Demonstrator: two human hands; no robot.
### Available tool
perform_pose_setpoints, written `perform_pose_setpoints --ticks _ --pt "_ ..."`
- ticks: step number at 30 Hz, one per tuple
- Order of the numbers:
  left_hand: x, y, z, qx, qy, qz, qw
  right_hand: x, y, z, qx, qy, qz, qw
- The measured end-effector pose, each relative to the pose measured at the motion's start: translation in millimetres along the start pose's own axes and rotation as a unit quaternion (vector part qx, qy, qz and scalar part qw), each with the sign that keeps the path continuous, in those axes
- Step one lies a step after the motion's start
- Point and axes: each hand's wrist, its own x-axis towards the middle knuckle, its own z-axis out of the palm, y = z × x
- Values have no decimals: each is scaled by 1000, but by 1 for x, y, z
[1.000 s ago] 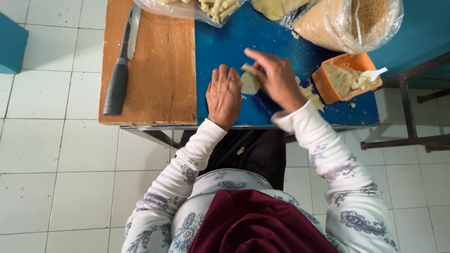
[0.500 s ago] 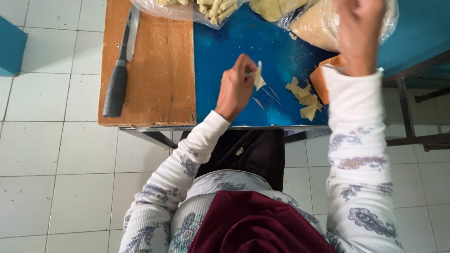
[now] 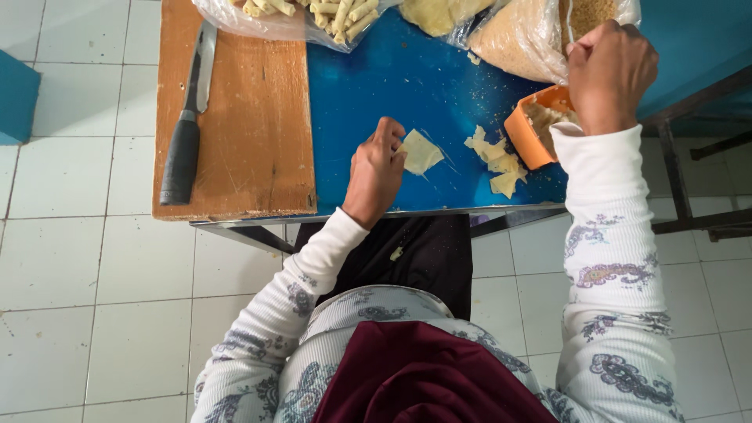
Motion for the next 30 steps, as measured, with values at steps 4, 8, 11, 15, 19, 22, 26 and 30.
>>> perform_pose_setpoints --ticks 4,8,11,15,19,22,26,30 --pt "-6 2 -3 -3 22 48 999 3 7 15 -20 -40 30 999" --pt "-12 3 -9 26 17 53 998 5 21 23 -47 -26 18 998" --pt "-16 3 -15 16 16 39 999 1 27 12 -56 -12 10 998" --pt "-17 4 -18 -5 31 18 999 -13 21 -20 -57 35 -9 998" --pt "-18 3 -22 21 31 41 998 -29 5 -46 -24 53 -26 998" --pt "-16 3 -27 65 35 79 994 -29 -4 -50 63 26 -21 997" --pt "-16 7 -32 133 14 79 988 -26 -3 -49 246 -28 59 967" --pt "-19 11 -31 179 9 75 981 -25 5 -51 324 -63 179 927"
